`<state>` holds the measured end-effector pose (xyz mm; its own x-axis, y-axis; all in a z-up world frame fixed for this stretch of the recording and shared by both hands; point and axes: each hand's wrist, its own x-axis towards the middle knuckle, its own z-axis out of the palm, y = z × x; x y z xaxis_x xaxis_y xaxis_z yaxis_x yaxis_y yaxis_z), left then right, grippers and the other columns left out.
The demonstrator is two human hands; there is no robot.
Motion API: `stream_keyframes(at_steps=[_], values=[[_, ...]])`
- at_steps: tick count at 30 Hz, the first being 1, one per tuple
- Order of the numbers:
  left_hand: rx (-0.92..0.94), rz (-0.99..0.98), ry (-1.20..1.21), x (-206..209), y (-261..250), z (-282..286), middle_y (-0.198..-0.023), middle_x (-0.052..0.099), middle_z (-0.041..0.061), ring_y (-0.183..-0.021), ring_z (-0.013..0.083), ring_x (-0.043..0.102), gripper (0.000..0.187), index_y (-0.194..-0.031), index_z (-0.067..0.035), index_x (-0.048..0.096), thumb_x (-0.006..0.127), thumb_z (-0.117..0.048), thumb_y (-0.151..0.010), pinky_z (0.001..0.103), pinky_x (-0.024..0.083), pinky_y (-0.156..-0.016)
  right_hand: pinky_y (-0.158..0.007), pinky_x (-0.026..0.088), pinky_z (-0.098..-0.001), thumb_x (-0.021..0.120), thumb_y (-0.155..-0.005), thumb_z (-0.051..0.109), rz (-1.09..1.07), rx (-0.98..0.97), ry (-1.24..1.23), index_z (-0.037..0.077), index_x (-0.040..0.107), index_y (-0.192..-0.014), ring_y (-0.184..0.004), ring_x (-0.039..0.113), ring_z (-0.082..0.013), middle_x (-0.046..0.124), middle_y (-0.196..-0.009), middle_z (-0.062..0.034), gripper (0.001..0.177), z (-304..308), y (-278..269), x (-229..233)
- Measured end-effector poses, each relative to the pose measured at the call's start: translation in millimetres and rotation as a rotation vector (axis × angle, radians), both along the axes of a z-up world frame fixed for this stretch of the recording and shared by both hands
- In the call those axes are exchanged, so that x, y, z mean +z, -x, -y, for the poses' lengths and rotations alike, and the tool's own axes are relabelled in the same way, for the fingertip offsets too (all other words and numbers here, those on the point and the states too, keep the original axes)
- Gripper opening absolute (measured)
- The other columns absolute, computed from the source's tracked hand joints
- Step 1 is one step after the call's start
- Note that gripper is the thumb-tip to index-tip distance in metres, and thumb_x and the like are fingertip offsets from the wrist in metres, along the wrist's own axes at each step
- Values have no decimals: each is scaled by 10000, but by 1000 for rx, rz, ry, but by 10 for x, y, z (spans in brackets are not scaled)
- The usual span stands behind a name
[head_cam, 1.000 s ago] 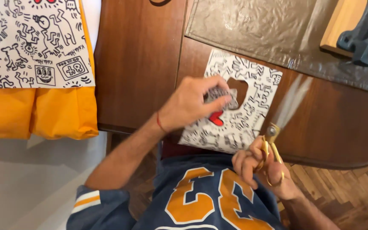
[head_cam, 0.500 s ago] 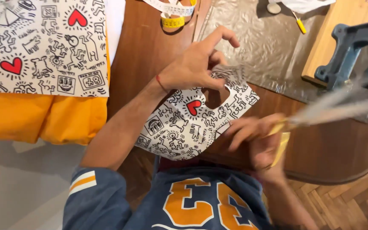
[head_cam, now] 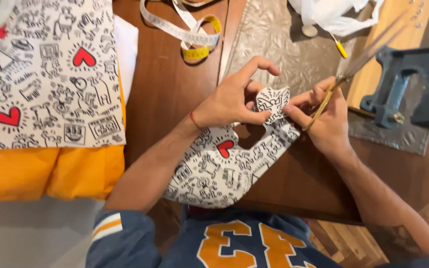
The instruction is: Cutting out a printed pattern from a piece of paper using scissors
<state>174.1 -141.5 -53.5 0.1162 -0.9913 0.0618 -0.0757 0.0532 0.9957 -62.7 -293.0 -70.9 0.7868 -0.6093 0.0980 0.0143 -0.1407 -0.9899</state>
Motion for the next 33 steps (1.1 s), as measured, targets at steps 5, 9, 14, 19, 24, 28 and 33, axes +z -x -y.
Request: stream_keyframes(at_steps=[5, 9, 14, 19, 24, 28, 33], values=[[70, -112, 28, -108, -105, -48, -969, 860, 62, -802, 105, 706, 779, -1588, -203, 545, 912, -55, -917, 223, 608, -789, -668, 514, -138, 935, -1080, 22, -53, -94, 66, 147, 320, -1176, -749, 652, -68, 858, -1040, -155, 635, 57, -4, -88], [150, -200, 3, -176, -119, 22, -1088, 882, 43, -918, 60, 737, 550, -1564, -170, 618, 808, -104, -1053, 191, 631, -865, -677, 531, -168, 978, -1023, 13, -61, -124, 89, 125, 341, -1128, -766, 680, -84, 862, -1050, -180, 656, 90, 21, -120], [291, -38, 20, -107, -42, 21, -997, 894, 48, -793, 70, 728, 473, -1498, -162, 685, 849, -89, -1060, 190, 628, -753, -691, 487, -142, 903, -1119, 32, -76, -86, 229, 103, 374, -1112, -771, 694, -104, 881, -1083, -199, 533, 148, 80, -66], [423, 432, 76, -153, -195, 73, -943, 840, -42, -834, 65, 814, 322, -1435, -130, 631, 782, -117, -1151, 217, 747, -805, -1046, 468, -306, 733, -1246, 0, -176, -126, 441, 2, 443, -1167, -980, 726, -163, 860, -1086, -103, 301, 64, 124, 126], [536, 907, 165, -330, -310, 93, -1076, 793, 22, -901, 159, 673, 386, -1562, -162, 633, 782, -194, -1207, 315, 555, -835, -799, 634, -344, 654, -1247, 103, -45, -67, 201, 103, 297, -1169, -863, 856, -306, 737, -869, -183, 366, 66, 207, 112], [563, 880, 256, 30, -529, -91, -1234, 872, 61, -1059, 211, 774, 459, -1553, -158, 624, 858, -115, -1160, 382, 652, -934, -699, 532, -300, 525, -1201, 549, 34, 10, 273, 99, 284, -1135, -783, 742, -271, 800, -951, -237, 514, 106, 211, 147], [463, 844, 167, 525, -614, -451, -1167, 876, 154, -975, 269, 883, 241, -1364, -46, 709, 816, -181, -1196, 388, 755, -850, -960, 591, -376, 589, -1219, 347, 85, 118, 192, 67, 361, -1225, -995, 858, -352, 761, -1030, -248, 361, 128, 313, 51]])
